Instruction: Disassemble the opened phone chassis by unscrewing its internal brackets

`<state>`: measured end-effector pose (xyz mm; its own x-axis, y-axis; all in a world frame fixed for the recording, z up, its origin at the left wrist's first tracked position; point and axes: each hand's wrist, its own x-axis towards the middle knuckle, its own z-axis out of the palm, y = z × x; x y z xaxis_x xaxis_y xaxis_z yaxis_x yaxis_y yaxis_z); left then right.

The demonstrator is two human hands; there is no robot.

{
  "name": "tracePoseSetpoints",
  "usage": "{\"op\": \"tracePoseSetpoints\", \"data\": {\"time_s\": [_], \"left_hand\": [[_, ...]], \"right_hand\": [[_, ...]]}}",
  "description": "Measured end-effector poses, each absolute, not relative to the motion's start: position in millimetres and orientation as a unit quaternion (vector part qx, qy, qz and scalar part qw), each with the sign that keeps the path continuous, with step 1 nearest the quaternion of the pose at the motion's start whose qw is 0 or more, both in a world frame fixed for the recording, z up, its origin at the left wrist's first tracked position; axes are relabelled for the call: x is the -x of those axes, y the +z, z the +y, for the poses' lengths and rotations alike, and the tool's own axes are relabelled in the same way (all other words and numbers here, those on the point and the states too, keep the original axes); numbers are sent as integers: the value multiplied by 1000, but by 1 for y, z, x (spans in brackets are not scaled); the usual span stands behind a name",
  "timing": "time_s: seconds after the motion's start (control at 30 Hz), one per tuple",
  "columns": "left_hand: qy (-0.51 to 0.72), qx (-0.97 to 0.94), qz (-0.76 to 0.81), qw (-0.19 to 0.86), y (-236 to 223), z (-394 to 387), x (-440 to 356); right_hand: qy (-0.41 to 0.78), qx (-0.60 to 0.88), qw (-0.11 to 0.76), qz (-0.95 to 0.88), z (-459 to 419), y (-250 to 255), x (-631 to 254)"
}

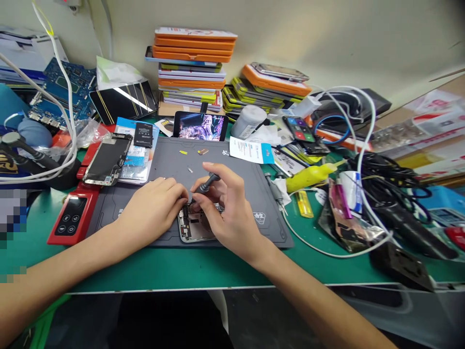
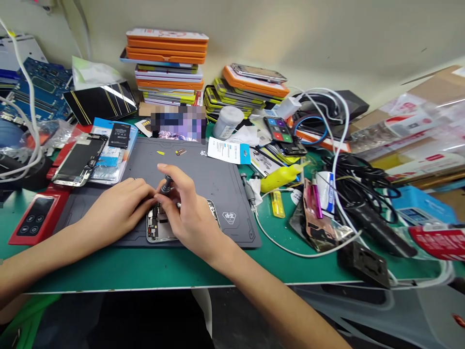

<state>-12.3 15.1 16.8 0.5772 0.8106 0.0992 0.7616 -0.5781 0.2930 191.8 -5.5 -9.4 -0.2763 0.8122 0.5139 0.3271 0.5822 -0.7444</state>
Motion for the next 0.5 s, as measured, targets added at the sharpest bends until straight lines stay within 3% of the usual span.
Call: {"op": "tracePoseSetpoints", "data": {"time_s": [0.2, 0.4, 0.5], "left_hand": [[121, -885, 438, 104, 14, 15, 14], [118, -886, 437, 102, 14, 15, 13], [120, -886, 435, 106, 14, 15, 13]], "right_hand": [[112, 372, 483, -784, -2, -5, -192], [172, 355, 470, -790, -4, -9, -195], [145, 375, 481, -779, -5, -13, -195]]}}
